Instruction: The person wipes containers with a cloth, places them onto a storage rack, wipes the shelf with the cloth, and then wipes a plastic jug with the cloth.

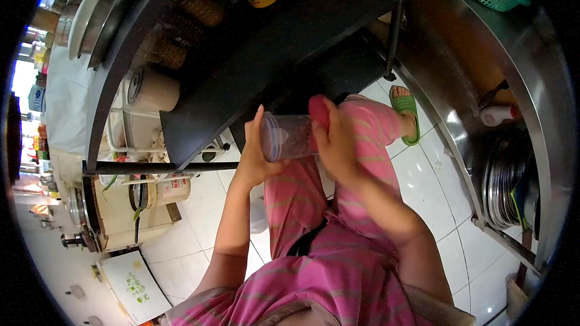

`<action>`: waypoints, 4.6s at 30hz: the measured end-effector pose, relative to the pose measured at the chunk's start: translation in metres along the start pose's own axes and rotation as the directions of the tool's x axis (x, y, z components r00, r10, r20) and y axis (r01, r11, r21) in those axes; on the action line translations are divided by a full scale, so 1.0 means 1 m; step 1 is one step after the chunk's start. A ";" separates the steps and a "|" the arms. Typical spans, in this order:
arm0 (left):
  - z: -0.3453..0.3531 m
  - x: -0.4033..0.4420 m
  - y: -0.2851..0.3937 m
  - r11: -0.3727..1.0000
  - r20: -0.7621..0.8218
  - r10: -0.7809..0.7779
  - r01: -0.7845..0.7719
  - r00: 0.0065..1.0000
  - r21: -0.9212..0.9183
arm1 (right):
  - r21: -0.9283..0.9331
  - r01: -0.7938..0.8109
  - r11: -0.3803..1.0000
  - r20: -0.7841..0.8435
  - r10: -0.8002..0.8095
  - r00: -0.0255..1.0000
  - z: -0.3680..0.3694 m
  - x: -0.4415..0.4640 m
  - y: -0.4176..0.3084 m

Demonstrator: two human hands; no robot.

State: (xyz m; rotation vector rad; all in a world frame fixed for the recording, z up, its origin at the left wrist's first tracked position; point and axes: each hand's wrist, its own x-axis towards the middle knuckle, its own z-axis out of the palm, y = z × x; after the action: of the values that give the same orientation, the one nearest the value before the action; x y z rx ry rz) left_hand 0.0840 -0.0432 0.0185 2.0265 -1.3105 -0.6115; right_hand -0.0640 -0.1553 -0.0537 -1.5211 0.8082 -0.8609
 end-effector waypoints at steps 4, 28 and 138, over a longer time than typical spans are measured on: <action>0.005 0.000 -0.006 0.999 -0.035 -0.041 0.040 0.999 -0.019 | -0.207 0.431 0.878 0.141 -0.410 0.901 0.020 -0.047 -0.041; 0.007 0.010 -0.005 0.994 -0.074 -0.021 0.013 0.997 -0.106 | -0.151 0.377 0.914 0.369 -0.302 0.879 -0.019 0.023 -0.014; -0.119 0.275 0.022 0.618 -0.625 0.527 0.246 0.576 0.747 | 0.403 -0.396 0.825 0.391 0.236 0.890 -0.061 0.012 -0.006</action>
State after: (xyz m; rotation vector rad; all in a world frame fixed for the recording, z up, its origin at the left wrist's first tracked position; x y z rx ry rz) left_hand 0.2603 -0.2712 0.1052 2.2699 -1.1742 1.1668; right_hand -0.1107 -0.1944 -0.0422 -1.0102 0.5333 -0.4844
